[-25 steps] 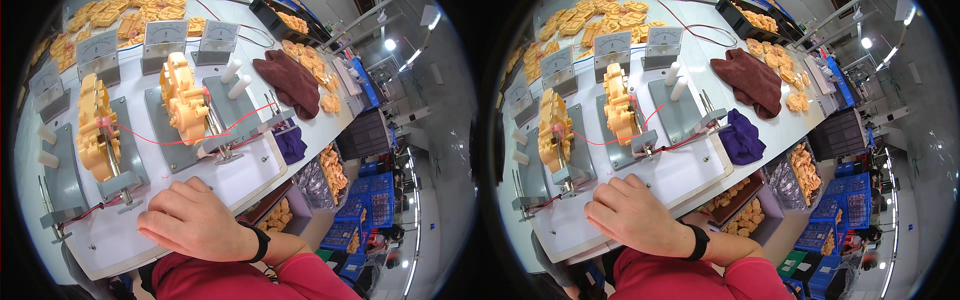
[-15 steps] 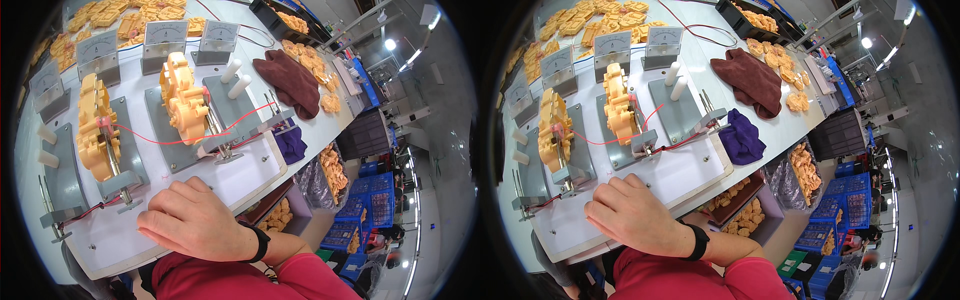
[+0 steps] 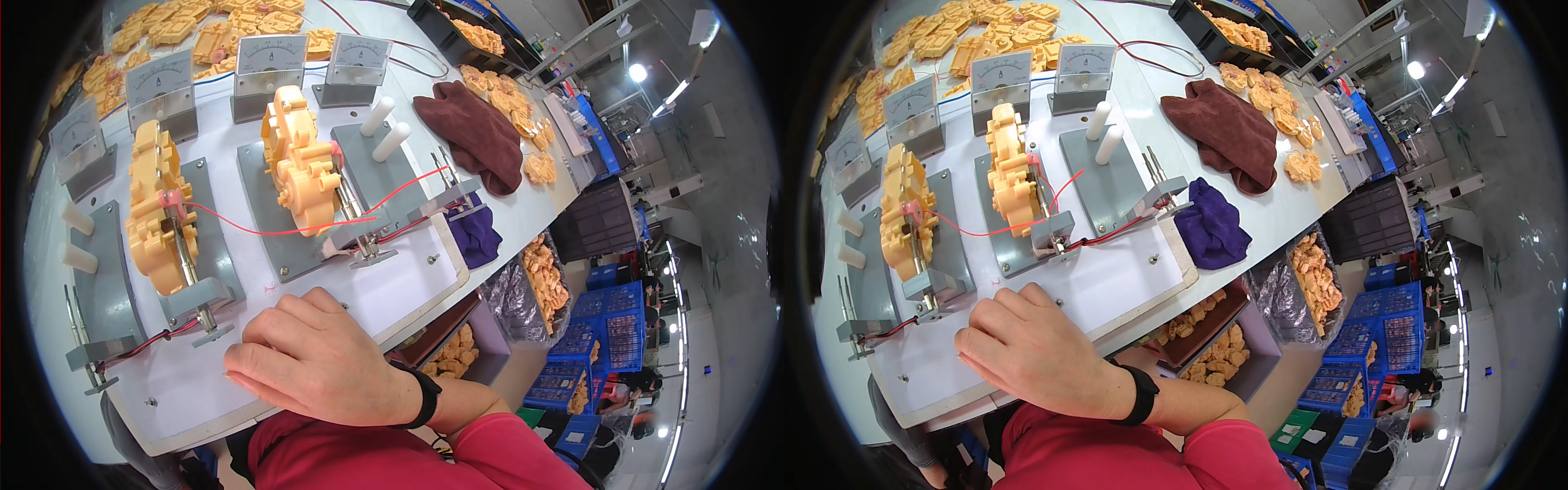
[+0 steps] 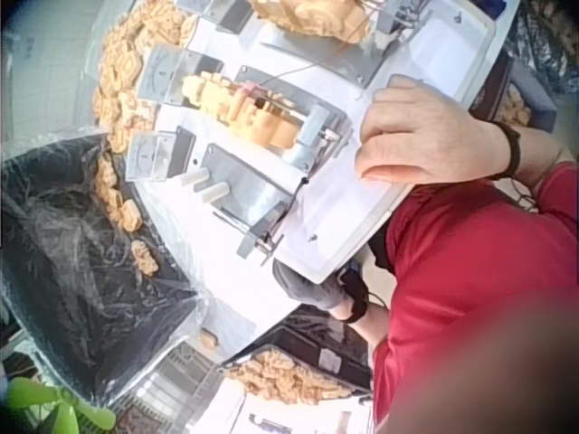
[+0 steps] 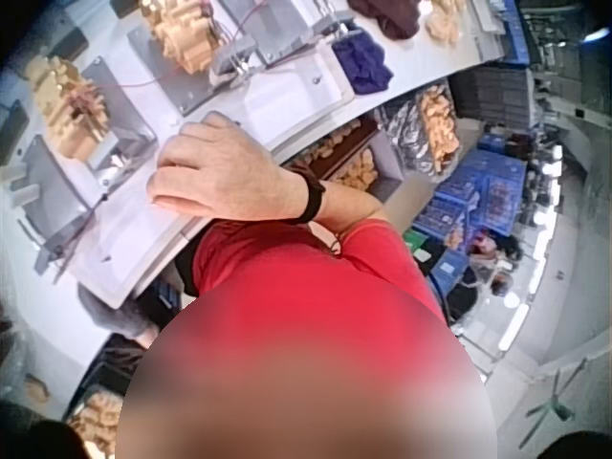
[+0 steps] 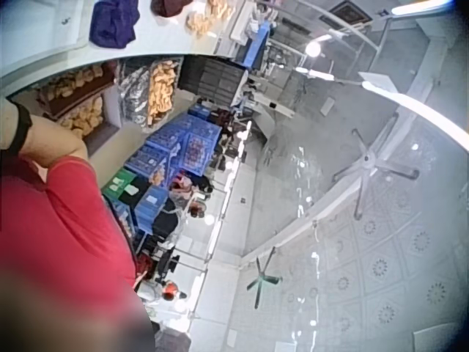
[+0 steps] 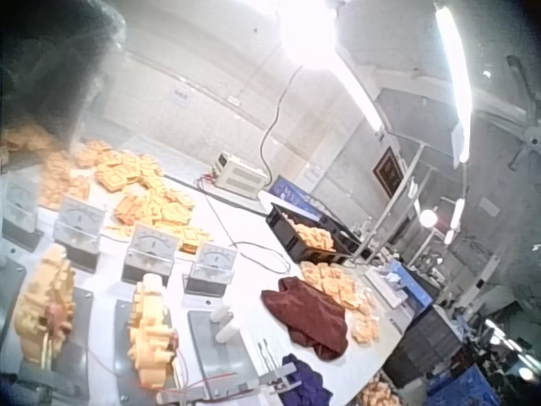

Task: Testing plastic toy components using a manual jig and meters.

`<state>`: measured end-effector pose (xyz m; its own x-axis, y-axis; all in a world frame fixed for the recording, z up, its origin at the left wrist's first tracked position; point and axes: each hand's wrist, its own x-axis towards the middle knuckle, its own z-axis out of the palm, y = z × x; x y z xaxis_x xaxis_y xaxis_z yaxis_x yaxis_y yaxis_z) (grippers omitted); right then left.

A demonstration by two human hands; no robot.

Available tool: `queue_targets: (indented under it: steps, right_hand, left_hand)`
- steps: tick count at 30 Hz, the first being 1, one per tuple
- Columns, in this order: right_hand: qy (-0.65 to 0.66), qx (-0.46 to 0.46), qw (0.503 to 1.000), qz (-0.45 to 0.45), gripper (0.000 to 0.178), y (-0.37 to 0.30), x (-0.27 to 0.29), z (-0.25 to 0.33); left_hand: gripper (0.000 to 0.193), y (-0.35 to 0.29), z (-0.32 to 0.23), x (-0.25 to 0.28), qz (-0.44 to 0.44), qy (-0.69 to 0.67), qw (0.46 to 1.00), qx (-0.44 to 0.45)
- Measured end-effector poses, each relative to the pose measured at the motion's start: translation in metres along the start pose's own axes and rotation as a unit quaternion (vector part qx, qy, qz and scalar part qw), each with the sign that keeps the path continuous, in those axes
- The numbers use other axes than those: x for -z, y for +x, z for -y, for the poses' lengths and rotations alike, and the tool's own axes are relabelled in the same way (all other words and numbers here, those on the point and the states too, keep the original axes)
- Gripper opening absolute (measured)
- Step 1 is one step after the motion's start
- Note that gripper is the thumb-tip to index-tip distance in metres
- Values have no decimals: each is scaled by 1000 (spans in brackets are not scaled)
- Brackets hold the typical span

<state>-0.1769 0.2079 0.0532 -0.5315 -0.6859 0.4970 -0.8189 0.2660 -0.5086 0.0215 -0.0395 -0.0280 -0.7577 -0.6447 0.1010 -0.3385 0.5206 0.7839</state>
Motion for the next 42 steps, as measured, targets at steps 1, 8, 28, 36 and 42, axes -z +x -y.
queue_targets:
  steps: [1,8,28,36,42]
  right_hand:
    - [1,1,1000,-2,18,0,0,0]
    - [3,7,1000,0,18,-1,2,0]
    - [-23,12,1000,1,15,1,2,2]
    - [-21,12,1000,4,16,1,3,2]
    - [-22,10,1000,8,16,-1,3,1]
  left_hand:
    - [119,1,-1,3,15,-10,1000,-17]
    - [143,14,-31,0,32,12,997,75]
    - [47,1,-12,-4,-10,68,994,-83]
    - [47,-1,-14,-5,-16,83,993,-81]
    - [47,-2,-11,-6,-12,75,994,-84]
